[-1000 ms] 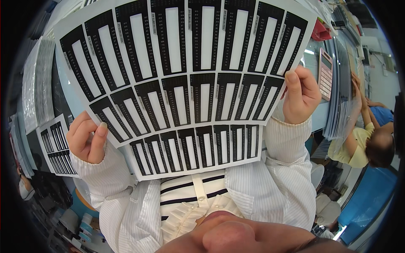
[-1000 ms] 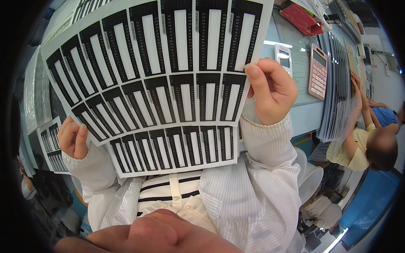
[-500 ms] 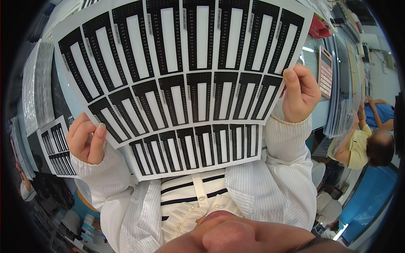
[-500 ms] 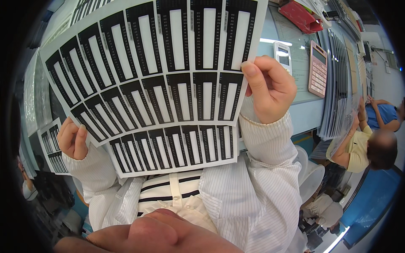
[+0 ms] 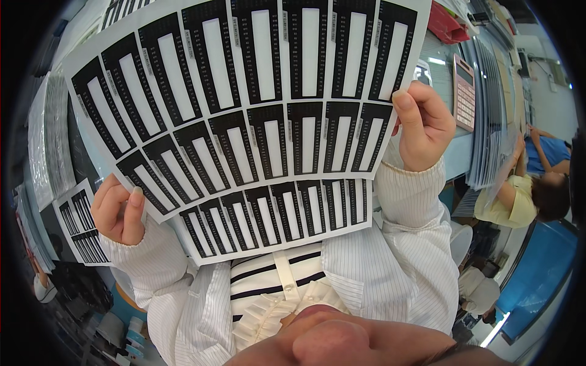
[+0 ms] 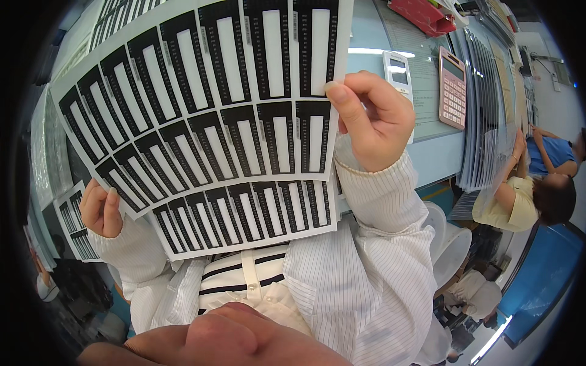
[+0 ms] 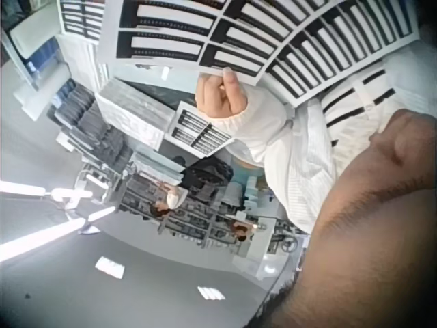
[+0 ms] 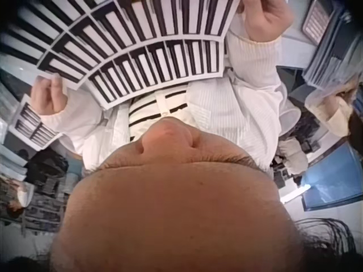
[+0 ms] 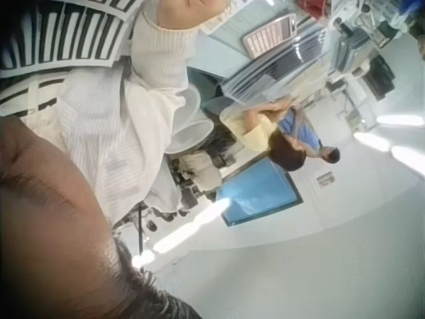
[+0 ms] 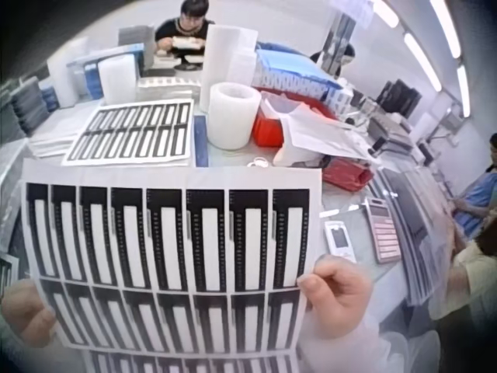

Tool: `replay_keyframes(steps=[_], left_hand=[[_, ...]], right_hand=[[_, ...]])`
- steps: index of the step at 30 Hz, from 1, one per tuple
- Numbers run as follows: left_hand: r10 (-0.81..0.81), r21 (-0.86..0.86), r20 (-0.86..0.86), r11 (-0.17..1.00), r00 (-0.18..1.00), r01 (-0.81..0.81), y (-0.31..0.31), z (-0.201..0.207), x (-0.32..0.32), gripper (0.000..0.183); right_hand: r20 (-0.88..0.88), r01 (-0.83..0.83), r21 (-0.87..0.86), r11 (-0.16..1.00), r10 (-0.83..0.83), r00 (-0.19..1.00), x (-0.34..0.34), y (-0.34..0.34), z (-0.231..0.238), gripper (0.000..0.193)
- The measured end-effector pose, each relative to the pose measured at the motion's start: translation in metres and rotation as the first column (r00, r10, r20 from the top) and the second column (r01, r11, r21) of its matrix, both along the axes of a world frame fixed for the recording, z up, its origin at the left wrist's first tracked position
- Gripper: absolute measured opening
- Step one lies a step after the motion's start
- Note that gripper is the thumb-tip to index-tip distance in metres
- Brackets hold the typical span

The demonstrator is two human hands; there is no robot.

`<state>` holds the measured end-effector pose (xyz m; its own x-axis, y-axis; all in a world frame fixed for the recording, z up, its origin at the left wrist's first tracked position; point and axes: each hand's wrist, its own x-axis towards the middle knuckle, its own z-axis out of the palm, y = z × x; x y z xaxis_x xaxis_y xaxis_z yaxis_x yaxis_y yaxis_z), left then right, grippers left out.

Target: Inspecting strips of electronic components and placing them into a plastic bag.

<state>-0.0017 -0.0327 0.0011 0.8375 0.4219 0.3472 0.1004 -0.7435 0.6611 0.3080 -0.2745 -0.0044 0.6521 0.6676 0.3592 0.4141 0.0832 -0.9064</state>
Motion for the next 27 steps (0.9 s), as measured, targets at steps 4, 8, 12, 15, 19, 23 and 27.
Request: replay_keyframes(steps=[4,8,12,15,19,23,27], left_hand=[[0.002,-0.031,0.018,1.0,1.0,-0.001,0.0,-0.001,0.004,0.017],[0.005,-0.1,0.033,0.995,0.999,-0.002,0.0,-0.002,0.006,0.017],[-0.026,-0.227,-0.022,0.974,0.999,0.02,0.007,-0.004,0.005,0.02],[-0.062,-0.357,-0.081,0.934,0.995,0.029,0.015,-0.01,0.001,0.022],[-0.07,-0.419,-0.17,0.908,0.983,-0.008,0.013,-0.008,0.003,0.022],[-0.066,-0.446,-0.198,0.895,0.978,-0.03,0.012,-0.008,0.006,0.022],[-0.082,-0.42,-0.203,0.907,0.976,-0.011,0.014,-0.008,0.005,0.022]], right_hand=[[-0.054,-0.018,-0.034,0.999,0.016,0.998,-0.001,-0.001,0.005,0.012],[-0.073,-0.03,-0.082,0.996,0.024,0.997,0.001,0.001,0.005,0.012],[-0.15,-0.03,-0.174,0.984,0.004,0.989,-0.002,0.006,0.005,0.01],[-0.207,-0.04,-0.221,0.974,-0.007,0.978,-0.002,0.007,0.005,0.01],[-0.233,-0.066,-0.242,0.968,0.009,0.973,-0.003,0.009,0.003,0.011],[-0.225,-0.07,-0.249,0.966,0.013,0.974,-0.002,0.008,0.003,0.011],[-0.224,-0.081,-0.242,0.967,0.025,0.974,-0.002,0.008,0.003,0.011]])
